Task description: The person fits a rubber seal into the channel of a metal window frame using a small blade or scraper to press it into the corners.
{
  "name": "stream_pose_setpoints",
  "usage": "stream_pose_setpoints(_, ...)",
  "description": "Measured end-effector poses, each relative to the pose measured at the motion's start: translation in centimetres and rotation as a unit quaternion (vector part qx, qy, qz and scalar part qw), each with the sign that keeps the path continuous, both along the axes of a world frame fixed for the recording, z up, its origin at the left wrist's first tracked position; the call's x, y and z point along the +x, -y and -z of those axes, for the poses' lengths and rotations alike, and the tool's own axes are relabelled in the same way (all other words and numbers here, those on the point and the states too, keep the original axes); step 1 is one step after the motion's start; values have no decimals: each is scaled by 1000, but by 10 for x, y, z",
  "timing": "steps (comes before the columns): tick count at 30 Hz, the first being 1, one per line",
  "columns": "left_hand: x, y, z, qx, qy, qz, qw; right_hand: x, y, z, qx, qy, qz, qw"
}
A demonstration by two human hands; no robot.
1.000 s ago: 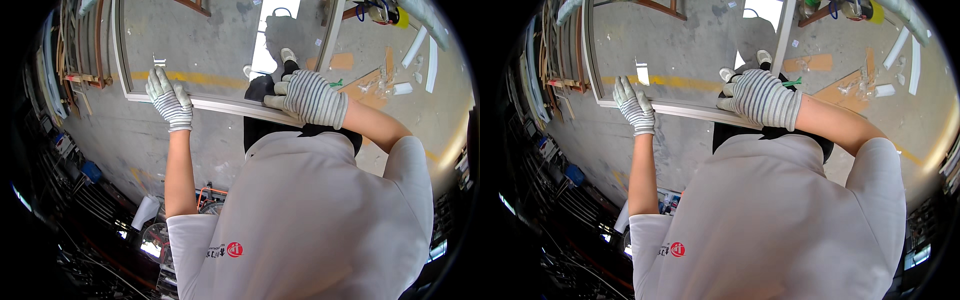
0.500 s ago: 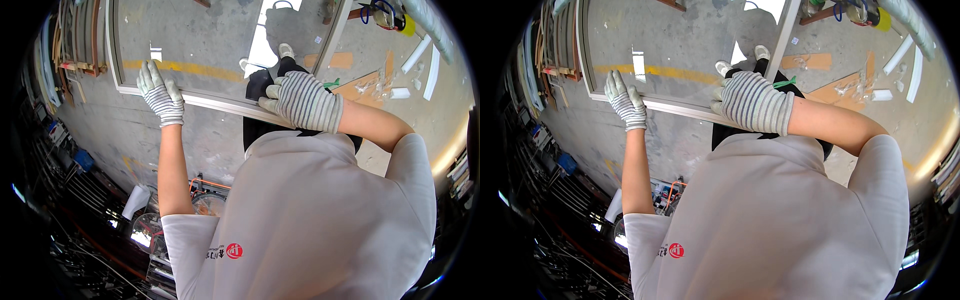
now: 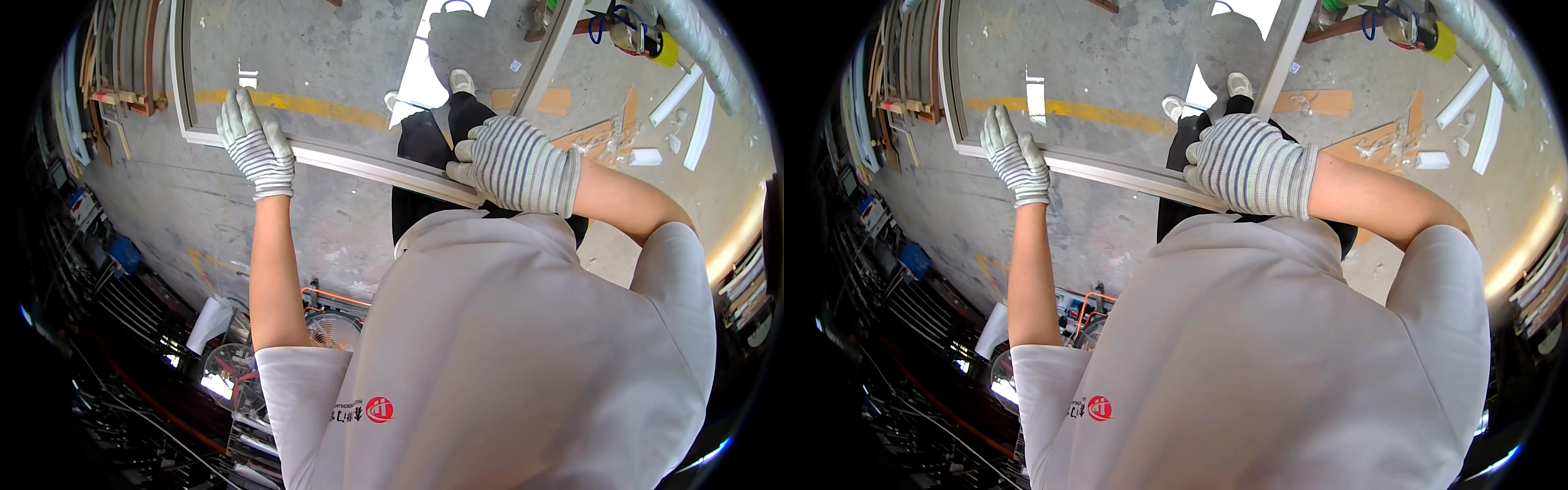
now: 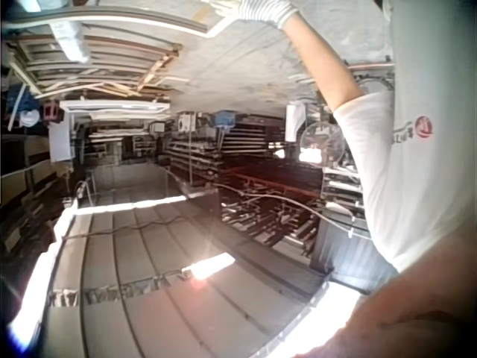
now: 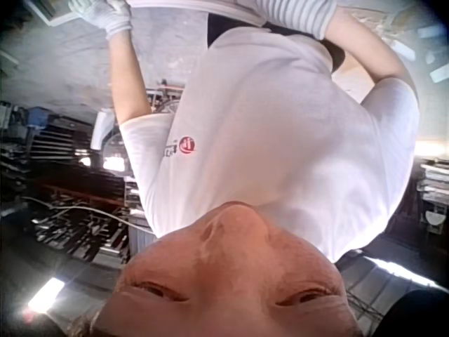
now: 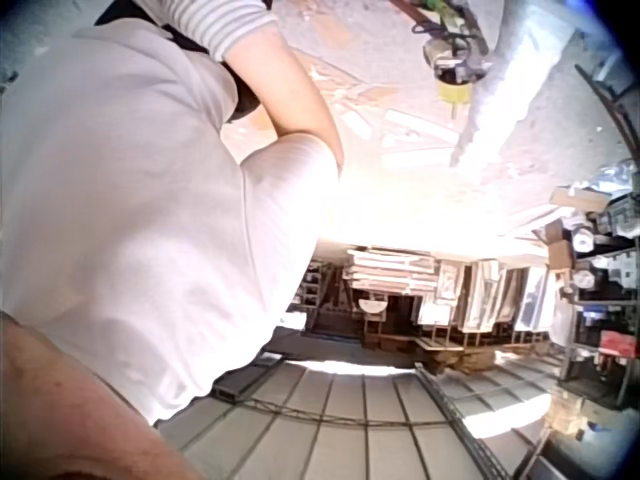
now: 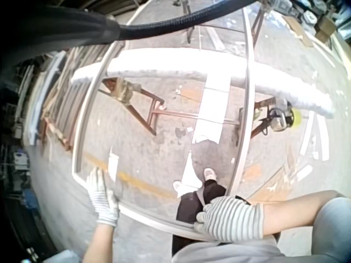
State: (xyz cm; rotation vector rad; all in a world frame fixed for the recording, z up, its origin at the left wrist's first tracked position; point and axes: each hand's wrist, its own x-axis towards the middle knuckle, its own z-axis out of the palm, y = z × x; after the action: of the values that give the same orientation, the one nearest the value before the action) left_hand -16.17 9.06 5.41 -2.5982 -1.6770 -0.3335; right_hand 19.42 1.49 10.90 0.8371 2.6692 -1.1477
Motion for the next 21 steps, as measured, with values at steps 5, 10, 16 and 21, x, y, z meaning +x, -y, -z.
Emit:
stream_pose_setpoints(5, -1, -1, 0, 9, 9, 14, 1000, 10, -4, 6, -17, 10, 6, 1000)
stream_pose_setpoints(10, 1, 0, 0, 5, 7, 10, 1000, 1, -33, 24, 44, -129, 70, 988)
stream_pose_setpoints(16, 0, 0, 0, 6, 8, 4, 1000, -15, -31, 43, 55, -72, 46, 995)
stream_pose_setpoints(21, -1, 0, 2, 9, 10, 6, 1000, -8, -30, 46, 134, -99, -40, 985)
